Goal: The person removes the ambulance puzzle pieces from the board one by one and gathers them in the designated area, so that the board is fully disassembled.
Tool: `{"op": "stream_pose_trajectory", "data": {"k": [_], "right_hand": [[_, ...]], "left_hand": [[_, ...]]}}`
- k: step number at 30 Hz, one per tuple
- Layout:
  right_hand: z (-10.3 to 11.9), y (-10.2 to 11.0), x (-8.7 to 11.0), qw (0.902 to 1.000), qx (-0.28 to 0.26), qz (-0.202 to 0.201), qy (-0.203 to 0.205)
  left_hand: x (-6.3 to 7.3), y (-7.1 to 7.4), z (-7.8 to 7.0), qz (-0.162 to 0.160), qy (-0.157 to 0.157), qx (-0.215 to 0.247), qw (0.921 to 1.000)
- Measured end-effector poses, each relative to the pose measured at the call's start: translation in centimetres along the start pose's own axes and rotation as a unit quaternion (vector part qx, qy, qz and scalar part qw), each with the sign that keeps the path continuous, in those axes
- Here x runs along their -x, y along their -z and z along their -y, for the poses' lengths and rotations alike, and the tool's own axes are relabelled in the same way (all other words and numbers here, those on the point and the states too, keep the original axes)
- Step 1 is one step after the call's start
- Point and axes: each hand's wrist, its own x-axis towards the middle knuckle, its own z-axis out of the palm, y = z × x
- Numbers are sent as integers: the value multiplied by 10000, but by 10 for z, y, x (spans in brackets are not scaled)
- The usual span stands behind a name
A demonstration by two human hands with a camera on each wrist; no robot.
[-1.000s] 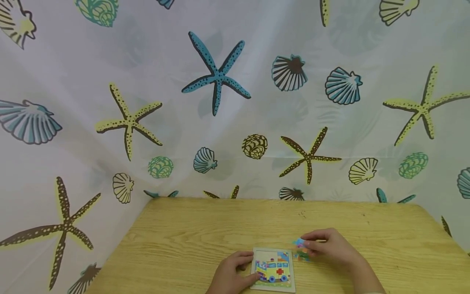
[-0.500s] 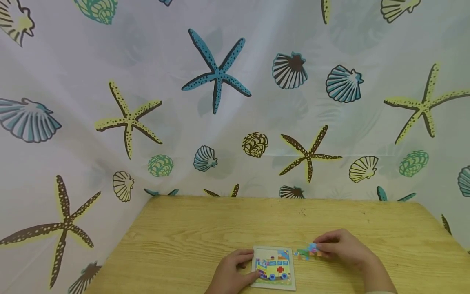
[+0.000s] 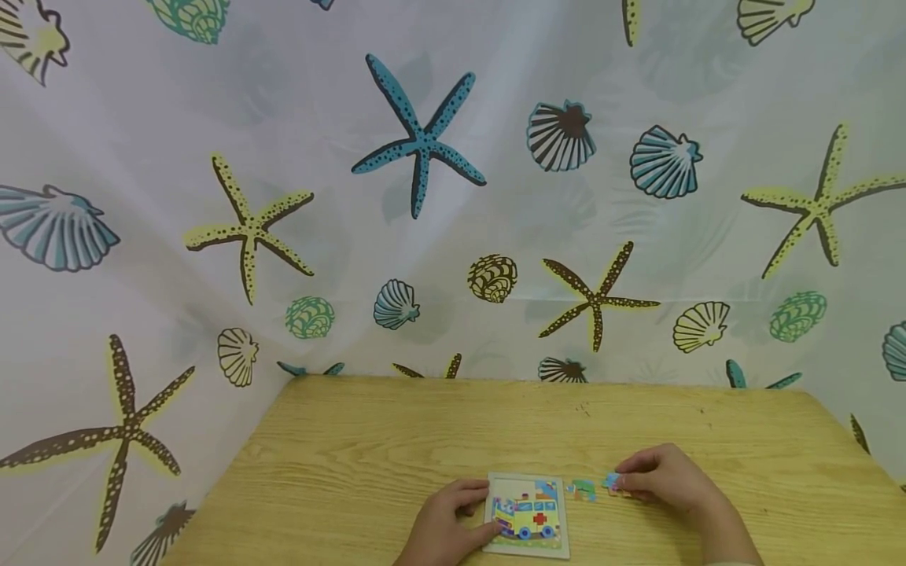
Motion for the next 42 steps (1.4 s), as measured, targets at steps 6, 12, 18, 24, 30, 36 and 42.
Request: {"op": "stream_pose_trajectory", "data": {"k": [6,12,18,24,30,36,42], "right_hand": [[0,-2,-1,9992,387,-139,-5],[-2,0,0,9996,268,-86,39],[2,-3,0,9998,-139,-130,-23],[10,-9,-4,9991,-372,14,213],[17,-19,-9,9987,-384,156,310],[23,-31,-14,9974,-378,427,450],[33,-45,-18,9927,-462,853,712]], "left_hand": [[1,-1,2,-10,-22,2,10000],[1,0,2,-1,-1,68,10000],[2,0,2,-8,10,64,10000],[2,0,1,-32,5,-2,10000],[1,1,-1,-40,-19,-34,10000],[1,2,-2,-8,-45,1,10000],[1,2,-2,-4,-61,7,10000]]}}
